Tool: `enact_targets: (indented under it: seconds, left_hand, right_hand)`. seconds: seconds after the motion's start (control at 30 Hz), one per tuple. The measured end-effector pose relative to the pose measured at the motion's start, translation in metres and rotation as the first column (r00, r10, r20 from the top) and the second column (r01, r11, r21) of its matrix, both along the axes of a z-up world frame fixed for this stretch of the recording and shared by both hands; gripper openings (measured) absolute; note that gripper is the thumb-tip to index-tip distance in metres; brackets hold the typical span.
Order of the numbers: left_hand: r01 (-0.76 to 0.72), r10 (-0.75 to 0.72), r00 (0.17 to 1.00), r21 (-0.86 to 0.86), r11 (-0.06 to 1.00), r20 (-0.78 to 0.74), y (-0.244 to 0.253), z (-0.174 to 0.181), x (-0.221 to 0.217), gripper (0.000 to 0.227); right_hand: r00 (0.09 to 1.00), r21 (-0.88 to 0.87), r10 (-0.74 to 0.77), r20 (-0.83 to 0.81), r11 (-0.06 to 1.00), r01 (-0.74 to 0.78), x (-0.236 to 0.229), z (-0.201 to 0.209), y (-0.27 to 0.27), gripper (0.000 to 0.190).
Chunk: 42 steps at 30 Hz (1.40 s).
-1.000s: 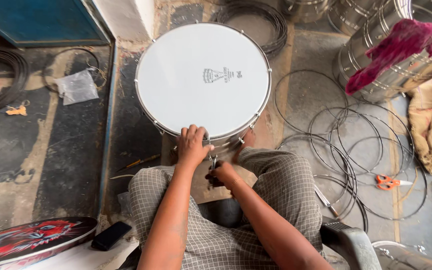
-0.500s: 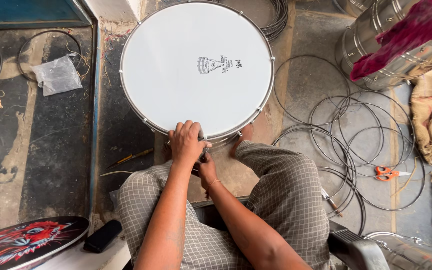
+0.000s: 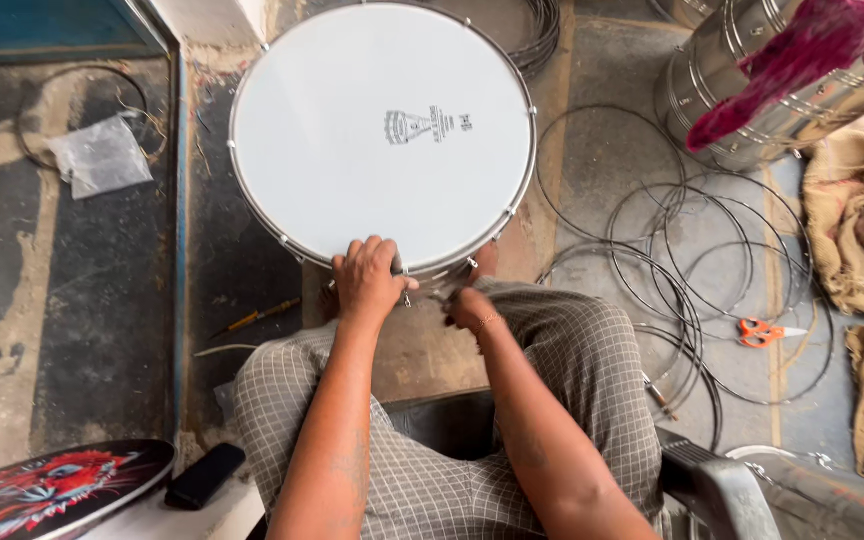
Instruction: The person uses a wrench to tighten the lugs on a white drum head. They systematically move around the drum, adjusting each lug to secure the head.
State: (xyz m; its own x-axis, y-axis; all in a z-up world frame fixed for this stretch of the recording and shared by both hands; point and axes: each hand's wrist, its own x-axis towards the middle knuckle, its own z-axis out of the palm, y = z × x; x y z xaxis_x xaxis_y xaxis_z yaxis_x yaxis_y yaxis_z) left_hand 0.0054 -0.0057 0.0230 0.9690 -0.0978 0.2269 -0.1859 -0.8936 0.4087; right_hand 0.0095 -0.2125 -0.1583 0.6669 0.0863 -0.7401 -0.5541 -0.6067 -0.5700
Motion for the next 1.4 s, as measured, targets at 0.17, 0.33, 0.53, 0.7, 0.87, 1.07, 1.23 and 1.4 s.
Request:
enact_targets:
  seconds: [0.17, 0.33, 0.53, 0.7, 0.87, 1.07, 1.23, 1.4]
  left_hand:
    - [-0.015, 0.015, 0.996, 0.002, 1.000, -0.090, -0.003, 0.002, 0.003, 0.053]
    - [-0.008, 0.006, 0.995, -0.017, 1.000, -0.098, -0.002, 0.003, 0.003, 0.050]
    - [0.001, -0.007, 0.991, -0.045, 0.999, -0.130, 0.000, 0.000, 0.006, 0.053]
    - [0.010, -0.015, 0.998, -0.074, 0.997, -0.064, 0.003, 0.001, 0.002, 0.051]
    - [0.024, -0.025, 1.000, -0.095, 0.995, -0.013, 0.003, 0.000, 0.002, 0.052]
    - [0.025, -0.027, 0.999, -0.093, 0.995, -0.029, 0.005, -0.002, 0.006, 0.054]
    - [0.007, -0.011, 0.999, -0.097, 0.995, -0.040, 0.002, -0.003, 0.005, 0.054]
    - [0.012, -0.017, 0.999, -0.095, 0.995, -0.046, 0.002, -0.006, 0.006, 0.054]
  right_hand:
    - [0.840, 0.484, -0.412, -0.355, 0.687, 0.541, -0.060, -0.005, 0.070, 0.022]
    - [0.821, 0.680, -0.565, -0.086, 0.569, 0.463, -0.062, -0.020, 0.118, 0.037]
    - [0.616, 0.795, -0.767, -0.182, 0.253, 0.551, -0.053, -0.004, 0.152, 0.044]
    - [0.957, 0.403, -0.281, 0.071, 0.886, 0.230, -0.026, 0.001, 0.069, 0.027]
    - [0.971, 0.014, 0.235, -0.035, 0.972, -0.234, 0.033, 0.010, 0.005, 0.026]
    - [0.992, 0.203, -0.063, -0.112, 0.976, 0.085, -0.030, -0.028, 0.017, 0.023]
    - [0.839, 0.547, -0.434, -0.329, 0.637, 0.543, -0.060, 0.014, 0.094, 0.025]
    - [0.673, 0.719, -0.702, -0.232, 0.342, 0.605, -0.048, 0.016, 0.149, 0.031]
